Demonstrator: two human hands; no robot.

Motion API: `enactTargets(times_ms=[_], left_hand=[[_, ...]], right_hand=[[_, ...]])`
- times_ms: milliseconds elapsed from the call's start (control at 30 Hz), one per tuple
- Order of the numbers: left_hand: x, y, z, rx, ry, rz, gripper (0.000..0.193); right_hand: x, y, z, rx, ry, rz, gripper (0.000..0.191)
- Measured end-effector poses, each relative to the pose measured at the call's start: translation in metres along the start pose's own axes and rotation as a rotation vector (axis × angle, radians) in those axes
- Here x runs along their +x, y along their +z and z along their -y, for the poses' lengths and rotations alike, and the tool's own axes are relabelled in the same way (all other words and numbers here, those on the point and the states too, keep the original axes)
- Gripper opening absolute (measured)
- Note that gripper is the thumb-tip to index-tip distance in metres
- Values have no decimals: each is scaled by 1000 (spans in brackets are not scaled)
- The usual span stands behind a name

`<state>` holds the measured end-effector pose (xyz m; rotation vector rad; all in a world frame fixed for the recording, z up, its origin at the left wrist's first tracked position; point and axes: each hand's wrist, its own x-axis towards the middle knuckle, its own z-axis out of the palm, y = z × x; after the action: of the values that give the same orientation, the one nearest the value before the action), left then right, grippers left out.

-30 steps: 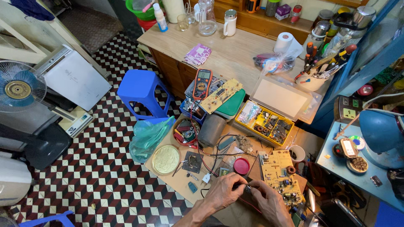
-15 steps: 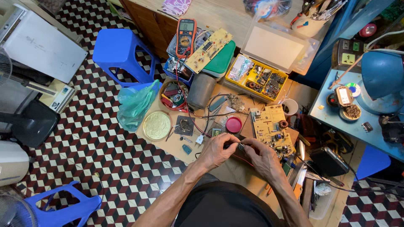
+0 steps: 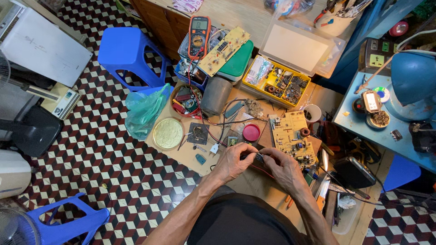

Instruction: The person uses a multimeter to test a small electronic component and a circuit board. They connect the multimeter probes to the component and board, observe the readings, and adjust the multimeter dial. The person handles the component and board repeatedly while checking continuity or voltage.

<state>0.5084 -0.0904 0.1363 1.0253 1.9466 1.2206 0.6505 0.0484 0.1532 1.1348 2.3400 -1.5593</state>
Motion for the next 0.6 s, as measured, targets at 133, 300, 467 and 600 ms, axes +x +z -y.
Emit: enactTargets(times_ms=[133, 300, 467, 600], left_hand=[[0, 0, -2, -6, -16, 7, 22], [1, 1, -4, -2, -25, 14, 22], [-1, 1, -4, 5, 5, 10, 23], [-2, 3, -3, 15, -19, 10, 22]], right_hand=[[0, -1, -1, -10, -1, 2, 29], [-1, -1, -1, -7, -9, -5, 29], [-1, -1, -1, -16, 10, -2, 29], [1, 0, -9, -10, -37, -5, 27]])
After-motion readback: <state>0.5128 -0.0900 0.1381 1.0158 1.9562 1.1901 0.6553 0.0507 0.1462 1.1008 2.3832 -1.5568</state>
